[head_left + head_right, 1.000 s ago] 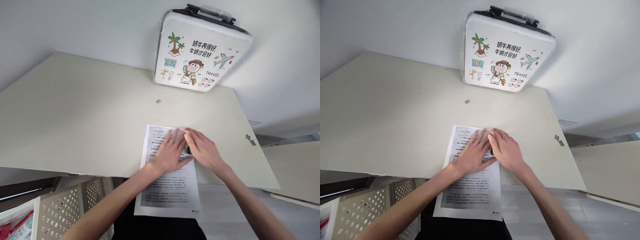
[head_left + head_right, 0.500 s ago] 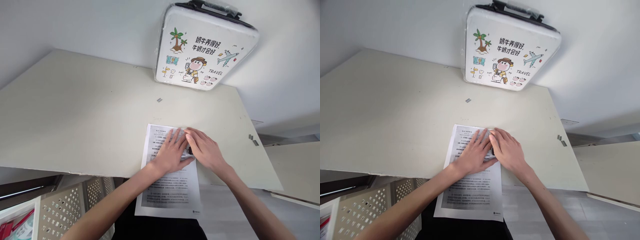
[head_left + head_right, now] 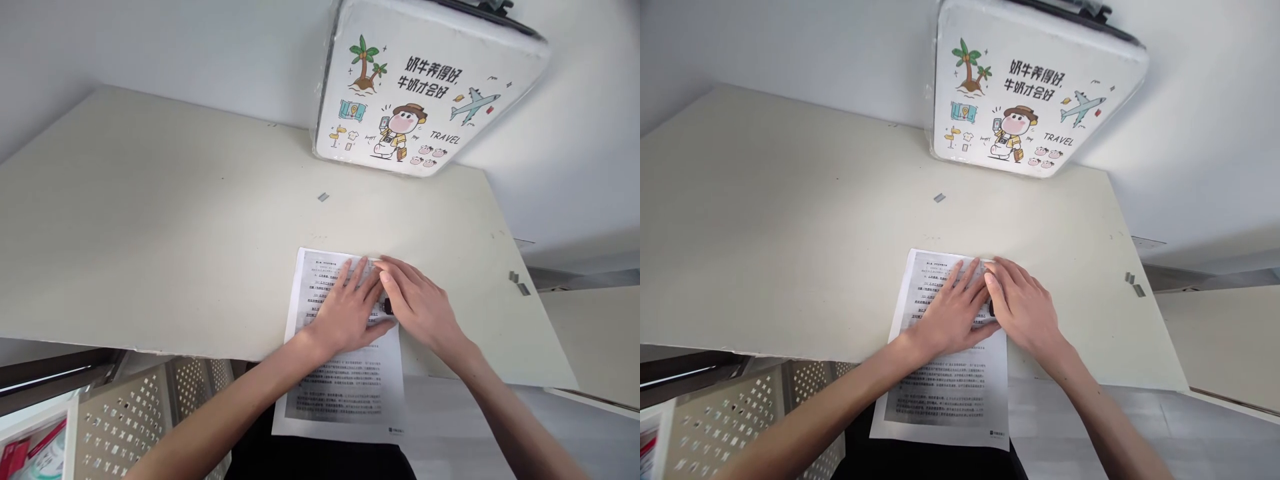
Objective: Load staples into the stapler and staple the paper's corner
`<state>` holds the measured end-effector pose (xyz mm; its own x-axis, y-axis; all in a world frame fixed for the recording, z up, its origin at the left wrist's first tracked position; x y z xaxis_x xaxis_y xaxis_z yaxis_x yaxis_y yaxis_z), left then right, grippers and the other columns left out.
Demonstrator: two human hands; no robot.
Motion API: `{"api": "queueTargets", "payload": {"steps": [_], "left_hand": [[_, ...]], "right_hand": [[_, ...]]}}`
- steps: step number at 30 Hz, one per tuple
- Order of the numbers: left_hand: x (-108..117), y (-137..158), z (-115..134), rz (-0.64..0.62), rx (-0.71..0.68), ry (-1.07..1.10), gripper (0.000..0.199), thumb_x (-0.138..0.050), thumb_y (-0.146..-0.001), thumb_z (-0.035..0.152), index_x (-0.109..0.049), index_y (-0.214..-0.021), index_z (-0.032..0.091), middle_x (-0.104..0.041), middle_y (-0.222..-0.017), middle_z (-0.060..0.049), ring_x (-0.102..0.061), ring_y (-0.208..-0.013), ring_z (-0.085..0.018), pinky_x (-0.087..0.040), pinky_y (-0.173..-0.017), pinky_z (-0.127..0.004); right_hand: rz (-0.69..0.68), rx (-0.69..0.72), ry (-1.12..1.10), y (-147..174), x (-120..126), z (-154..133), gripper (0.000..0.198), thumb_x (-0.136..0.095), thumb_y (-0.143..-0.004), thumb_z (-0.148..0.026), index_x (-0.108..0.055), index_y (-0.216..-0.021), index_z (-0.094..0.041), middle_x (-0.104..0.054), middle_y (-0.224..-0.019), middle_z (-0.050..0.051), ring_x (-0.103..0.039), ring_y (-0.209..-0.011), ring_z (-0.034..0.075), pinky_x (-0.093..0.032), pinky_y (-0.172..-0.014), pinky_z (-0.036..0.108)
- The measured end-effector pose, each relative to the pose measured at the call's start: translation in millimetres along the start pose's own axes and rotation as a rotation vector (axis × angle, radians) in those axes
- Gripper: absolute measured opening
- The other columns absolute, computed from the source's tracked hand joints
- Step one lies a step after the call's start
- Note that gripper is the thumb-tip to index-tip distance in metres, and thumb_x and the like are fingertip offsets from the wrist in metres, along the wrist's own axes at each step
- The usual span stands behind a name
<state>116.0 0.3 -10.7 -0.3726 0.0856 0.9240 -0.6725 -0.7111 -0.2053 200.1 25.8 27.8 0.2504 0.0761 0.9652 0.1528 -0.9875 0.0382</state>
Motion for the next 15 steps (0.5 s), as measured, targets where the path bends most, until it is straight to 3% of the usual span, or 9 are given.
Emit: {"api": "queueTargets", "payload": {"steps": [9, 15], "left_hand": [[1, 0, 0, -0.034, 0.001, -0.009, 0.076, -0.031, -0.108, 0.061, -0.037, -0.163, 0.009, -0.038, -0.169, -0.013, -0.004, -0.164, -0.034, -0.004, -0.133, -0.056], [2, 0, -1, -0.031, -0.004, -0.006, 0.074, -0.035, -0.108, 0.057, -0.04, -0.161, 0.007, -0.042, -0.167, -0.014, -0.006, -0.163, -0.038, -0.004, -0.133, -0.056]], "right_hand": [[-0.014, 0.114, 0.142, -2, -10, -12, 0.047, -0.027, -0.111, -0.037, -0.057, -0.147, -0.029, -0.054, -0.16, 0.004, -0.05, -0.148, 0.028, -0.053, -0.11, 0.052], [0.052, 0.142, 0.221, -3, -14, -18, 0.047, -0.031, -0.11, -0.033, -0.057, -0.148, -0.025, -0.055, -0.158, 0.01, -0.052, -0.145, 0.032, -0.055, -0.106, 0.053]]}}
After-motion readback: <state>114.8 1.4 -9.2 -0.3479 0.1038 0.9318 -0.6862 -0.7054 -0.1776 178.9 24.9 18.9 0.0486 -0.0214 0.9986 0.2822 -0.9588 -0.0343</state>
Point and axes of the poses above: each hand's wrist, its own y-axis away from the middle knuckle, its own x-axis out of the back of the hand, z = x × y, the point moved 10 cm from there along -y, towards the middle knuckle
